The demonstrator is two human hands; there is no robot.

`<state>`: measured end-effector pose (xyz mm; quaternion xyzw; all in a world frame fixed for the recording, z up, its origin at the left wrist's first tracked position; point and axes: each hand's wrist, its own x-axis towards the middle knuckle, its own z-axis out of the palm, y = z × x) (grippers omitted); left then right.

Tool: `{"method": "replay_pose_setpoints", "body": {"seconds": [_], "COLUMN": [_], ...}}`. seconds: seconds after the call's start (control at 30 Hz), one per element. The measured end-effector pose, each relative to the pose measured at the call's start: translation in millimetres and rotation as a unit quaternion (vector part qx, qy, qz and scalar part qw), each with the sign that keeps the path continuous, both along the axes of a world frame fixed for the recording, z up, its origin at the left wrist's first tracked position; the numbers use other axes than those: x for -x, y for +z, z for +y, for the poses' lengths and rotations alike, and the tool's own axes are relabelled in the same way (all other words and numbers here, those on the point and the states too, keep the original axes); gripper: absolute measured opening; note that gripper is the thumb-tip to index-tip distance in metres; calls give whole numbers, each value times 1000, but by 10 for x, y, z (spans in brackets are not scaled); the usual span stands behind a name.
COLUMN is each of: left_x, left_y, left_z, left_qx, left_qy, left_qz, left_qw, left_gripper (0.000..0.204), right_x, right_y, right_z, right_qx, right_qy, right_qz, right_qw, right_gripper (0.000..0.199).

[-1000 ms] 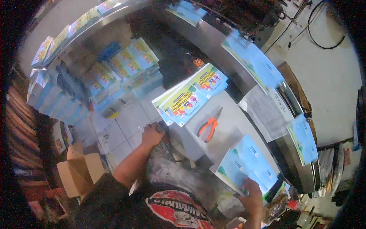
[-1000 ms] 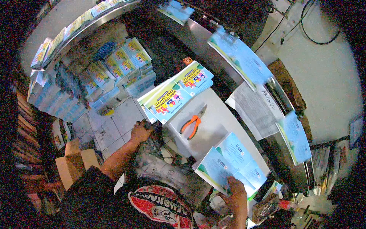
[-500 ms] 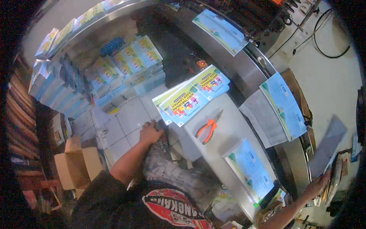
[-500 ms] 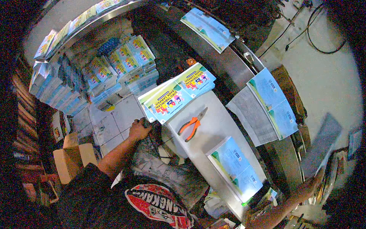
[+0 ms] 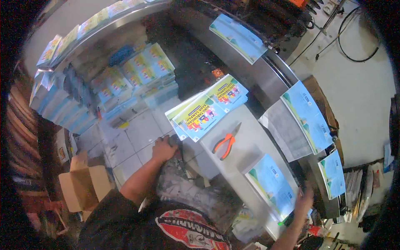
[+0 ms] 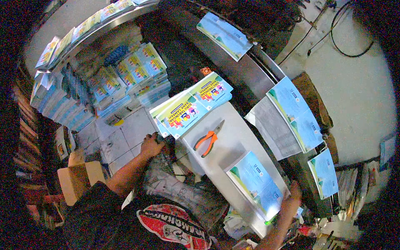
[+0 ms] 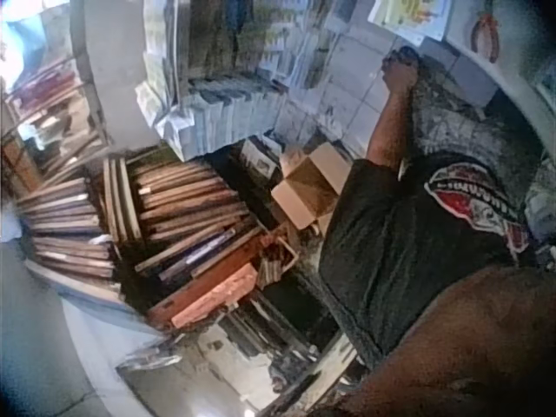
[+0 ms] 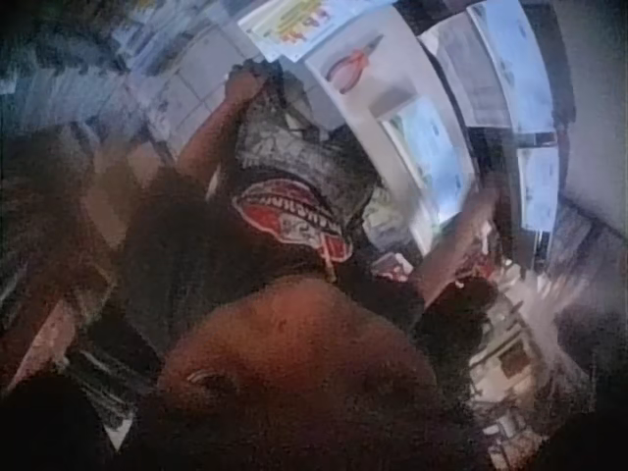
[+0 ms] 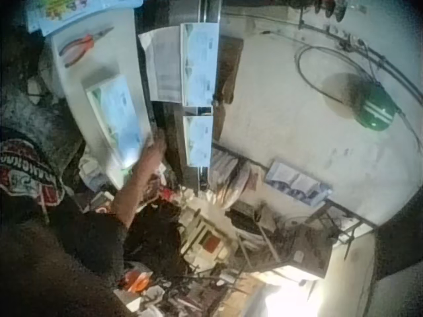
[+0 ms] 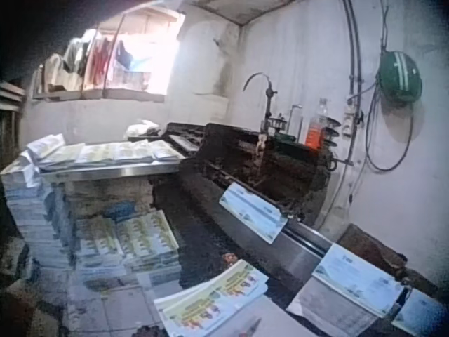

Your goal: The person organizes printed book sheets into stacks on a table and manually feeds them into a binding machine.

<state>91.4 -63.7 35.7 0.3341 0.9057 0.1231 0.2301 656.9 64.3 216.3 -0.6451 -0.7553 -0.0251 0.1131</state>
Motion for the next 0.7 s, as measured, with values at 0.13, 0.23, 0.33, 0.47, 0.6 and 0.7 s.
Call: {"method": "replay_pose_setpoints", "body": {"seconds": [0.13,0.23,0.33,0.47,0.6,0.7], "left_x": [-4,-34,-20,25,22,22], "left_y": [-38,-19,-169,-188,-186,-97], "left_z": [16,38,-8,21,5,18], "left_qx": [-11,-9,-34,-25,-20,-4], "left_qy": [-1,-5,-20,-17,-9,2], "left_qz": [-5,-26,34,11,11,4], "left_qw": [1000,1000,999,999,1000,1000], "left_gripper": [66,67,67,69,70,70], "right_x": [1158,1346,1197,1106,1022,145], "right_y": [92,24,75,396,994,1187], "right_z": [-744,-1143,-1202,-981,-690,-167], "right_qx": [99,75,167,234,180,3], "right_qy": [176,173,165,160,-24,-62], "right_qz": [-77,-95,-65,66,93,-26], "right_qw": [976,978,970,957,979,998], "right_gripper": [85,90,84,55,23,37]}}
